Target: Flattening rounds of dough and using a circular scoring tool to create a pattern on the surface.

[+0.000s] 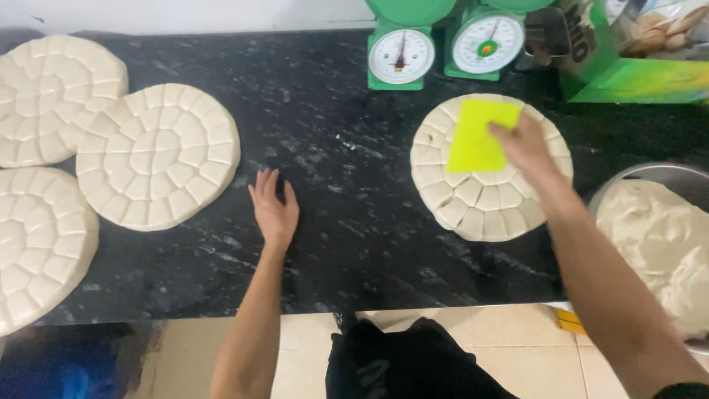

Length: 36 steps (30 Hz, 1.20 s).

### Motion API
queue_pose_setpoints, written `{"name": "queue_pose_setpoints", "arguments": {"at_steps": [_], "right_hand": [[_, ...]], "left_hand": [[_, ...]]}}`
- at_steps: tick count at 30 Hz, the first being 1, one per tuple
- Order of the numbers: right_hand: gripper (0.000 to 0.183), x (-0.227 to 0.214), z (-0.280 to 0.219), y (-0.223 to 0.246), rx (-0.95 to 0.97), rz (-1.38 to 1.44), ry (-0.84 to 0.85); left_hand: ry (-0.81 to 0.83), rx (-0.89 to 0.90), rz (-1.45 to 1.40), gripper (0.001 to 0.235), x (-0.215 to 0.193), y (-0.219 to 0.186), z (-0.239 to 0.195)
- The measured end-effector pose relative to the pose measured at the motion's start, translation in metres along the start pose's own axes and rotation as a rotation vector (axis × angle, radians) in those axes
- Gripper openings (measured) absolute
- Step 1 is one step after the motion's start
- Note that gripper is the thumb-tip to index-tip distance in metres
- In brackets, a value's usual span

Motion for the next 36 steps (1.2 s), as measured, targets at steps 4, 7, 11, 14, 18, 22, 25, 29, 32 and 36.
{"name": "queue_pose_setpoints", "arguments": {"at_steps": [4, 7, 11, 14, 18, 22, 25, 29, 32, 36], "right_hand": [[0.036, 0.141, 0.002, 0.026, 0.141, -0.563, 0.224], [0.042, 0.183, 0.024, 0.015, 0.215, -0.648, 0.123], [0.037, 0.244, 0.064, 0.058, 0.194, -0.618, 0.114], [0.044, 0.281, 0.095, 0.089, 0.247, -0.591, 0.047], [0.038, 0.322, 0.108, 0.113, 0.234, -0.59, 0.192], [0.039, 0.313, 0.081, 0.122, 0.156, -0.402, 0.423], [0.034, 0.256, 0.049, 0.1, 0.198, 0.237, 0.502], [0.038, 0.121, -0.004, 0.082, 0.369, 0.473, 0.314], [0.04, -0.007, -0.065, 0.046, 0.301, 0.472, 0.128], [0.034, -0.174, -0.15, -0.008, 0.281, -0.196, -0.121]], "left_hand": [[-0.008, 0.043, 0.054, 0.036, -0.001, -0.011, -0.001], [-0.011, -0.002, 0.023, 0.035, -0.003, -0.007, 0.0], [-0.023, -0.018, -0.025, 0.036, -0.008, -0.016, 0.003], [-0.005, -0.026, -0.016, 0.037, -0.009, -0.016, 0.006], [0.023, -0.04, -0.03, 0.038, -0.008, -0.014, 0.008], [0.042, -0.046, -0.037, 0.038, -0.01, -0.014, 0.007], [0.058, -0.035, -0.068, 0.037, -0.005, -0.01, 0.007], [0.064, 0.04, -0.068, 0.035, -0.013, -0.007, 0.004], [0.126, 0.045, -0.141, 0.031, -0.009, -0.018, 0.003], [0.093, 0.041, -0.1, 0.032, 0.015, -0.075, -0.001]]}}
Point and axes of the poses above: each hand's wrist, its own z-axis towards the middle knuckle, its own x-axis out of the palm, y = z × x, the point moved 5 cm from there along z, towards the middle knuckle, and after that the axes turned 7 degrees about y, right-handed, at the moved point
